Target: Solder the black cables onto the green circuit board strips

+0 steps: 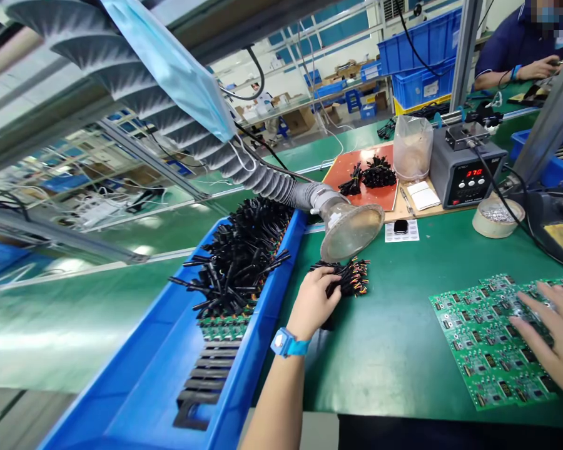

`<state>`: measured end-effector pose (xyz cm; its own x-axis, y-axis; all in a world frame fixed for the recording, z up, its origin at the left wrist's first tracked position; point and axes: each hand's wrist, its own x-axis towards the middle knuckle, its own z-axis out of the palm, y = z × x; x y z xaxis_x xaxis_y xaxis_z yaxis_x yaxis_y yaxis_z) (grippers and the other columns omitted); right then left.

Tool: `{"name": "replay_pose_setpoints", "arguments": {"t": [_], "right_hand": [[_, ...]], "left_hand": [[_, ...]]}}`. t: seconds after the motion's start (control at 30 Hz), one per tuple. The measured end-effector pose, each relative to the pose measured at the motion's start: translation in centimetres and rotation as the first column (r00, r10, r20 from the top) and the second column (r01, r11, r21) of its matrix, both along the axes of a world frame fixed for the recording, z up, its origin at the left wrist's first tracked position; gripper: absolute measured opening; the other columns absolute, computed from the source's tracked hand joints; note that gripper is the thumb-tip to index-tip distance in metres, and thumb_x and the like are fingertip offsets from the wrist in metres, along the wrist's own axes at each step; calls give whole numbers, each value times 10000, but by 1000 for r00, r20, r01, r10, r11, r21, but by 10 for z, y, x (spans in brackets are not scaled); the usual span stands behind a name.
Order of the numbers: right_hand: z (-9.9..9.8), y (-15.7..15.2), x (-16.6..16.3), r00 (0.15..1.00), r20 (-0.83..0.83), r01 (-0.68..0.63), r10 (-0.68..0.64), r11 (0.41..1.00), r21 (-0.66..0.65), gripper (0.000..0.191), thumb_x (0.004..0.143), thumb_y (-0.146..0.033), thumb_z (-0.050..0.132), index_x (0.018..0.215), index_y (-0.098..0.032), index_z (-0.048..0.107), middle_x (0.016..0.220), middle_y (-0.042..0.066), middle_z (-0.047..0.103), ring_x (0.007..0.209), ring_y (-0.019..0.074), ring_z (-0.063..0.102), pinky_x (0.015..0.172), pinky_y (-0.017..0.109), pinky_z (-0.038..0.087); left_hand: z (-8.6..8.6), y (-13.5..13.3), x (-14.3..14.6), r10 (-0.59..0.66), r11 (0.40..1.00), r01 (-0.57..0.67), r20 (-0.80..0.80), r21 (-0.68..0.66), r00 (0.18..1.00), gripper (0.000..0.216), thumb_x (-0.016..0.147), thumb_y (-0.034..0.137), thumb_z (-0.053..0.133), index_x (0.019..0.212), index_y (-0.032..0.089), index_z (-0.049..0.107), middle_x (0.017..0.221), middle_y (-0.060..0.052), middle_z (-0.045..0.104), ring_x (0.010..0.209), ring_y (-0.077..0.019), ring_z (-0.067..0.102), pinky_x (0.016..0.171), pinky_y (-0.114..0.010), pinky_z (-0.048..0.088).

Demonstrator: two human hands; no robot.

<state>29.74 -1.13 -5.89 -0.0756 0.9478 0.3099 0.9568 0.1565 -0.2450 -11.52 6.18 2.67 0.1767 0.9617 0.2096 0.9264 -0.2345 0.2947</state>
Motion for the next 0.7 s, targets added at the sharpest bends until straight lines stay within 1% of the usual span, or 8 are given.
{"name": "replay_pose_setpoints", "arguments": {"t": [0.1, 0.17, 0.27, 0.37, 0.47, 0.6, 0.67, 0.7], "right_hand": [[13, -1, -47, 995, 44, -86, 88, 996, -35, 542, 858, -537, 329, 1229, -177, 493, 1373, 151, 390, 1330, 349, 263, 1066, 578, 234], [16, -1, -74, 987, 69, -144, 148, 988, -59, 555, 854, -556, 357, 1258, -195, 475, 1392, 141, 372, 1329, 343, 269, 1056, 576, 247], [15, -1, -96, 975, 87, -202, 206, 978, -54, 573, 836, -576, 399, 1289, -229, 452, 1410, 124, 358, 1321, 348, 282, 1042, 590, 250], [12, -3, -98, 972, 98, -209, 213, 977, -48, 521, 850, -499, 426, 1302, -241, 439, 1425, 115, 342, 1319, 348, 287, 1039, 603, 234], [13, -6, -92, 972, 84, -215, 219, 975, -51, 492, 849, -456, 445, 1293, -245, 448, 1431, 108, 335, 1320, 342, 290, 1042, 600, 235], [19, -7, -84, 969, 8, -247, 248, 967, -58, 540, 833, -515, 467, 1295, -236, 437, 1412, 106, 365, 1313, 324, 311, 1046, 603, 249], [24, -7, -79, 967, -79, -247, 244, 969, -29, 517, 839, -501, 475, 1278, -230, 447, 1376, 101, 412, 1294, 299, 351, 1063, 596, 237], [27, -7, -76, 962, -136, -238, 236, 971, -4, 477, 848, -469, 477, 1259, -228, 461, 1351, 96, 442, 1279, 282, 377, 1075, 582, 232]], "left_hand": [[-1, 2, -1, -10, 1000, 10, -11, -17, 1000, 146, 743, 198, 553, 839, 167, 658, 1057, -98, 608, 1025, -251, 551, 930, -426, 433], [-2, 6, -4, -23, 999, 23, -13, -25, 1000, 153, 731, 209, 561, 844, 166, 655, 1089, -108, 595, 1047, -268, 540, 934, -453, 422], [-5, 9, -8, -39, 999, 39, -1, -32, 999, 198, 761, 254, 545, 902, 176, 659, 1167, -121, 565, 1102, -292, 510, 950, -497, 394], [-6, 9, -11, -47, 998, 47, 27, -28, 999, 182, 768, 305, 562, 856, 184, 666, 1190, -122, 560, 1121, -295, 505, 962, -498, 383], [-7, 4, -17, -30, 999, 25, 165, 35, 986, 152, 762, 331, 590, 795, 195, 647, 1131, -96, 606, 1088, -259, 545, 954, -438, 415], [-8, -5, -25, 67, 976, -130, 329, 174, 942, 178, 820, 342, 535, 867, 174, 570, 978, -95, 662, 946, -223, 626, 865, -399, 482], [-4, -11, -23, 114, 932, -242, 415, 270, 903, 174, 860, 325, 479, 918, 164, 511, 940, -101, 665, 904, -212, 644, 817, -386, 503], [0, -15, -19, 125, 894, -303, 466, 330, 876, 163, 869, 314, 468, 929, 163, 488, 930, -98, 664, 899, -206, 648, 814, -382, 506]]}}
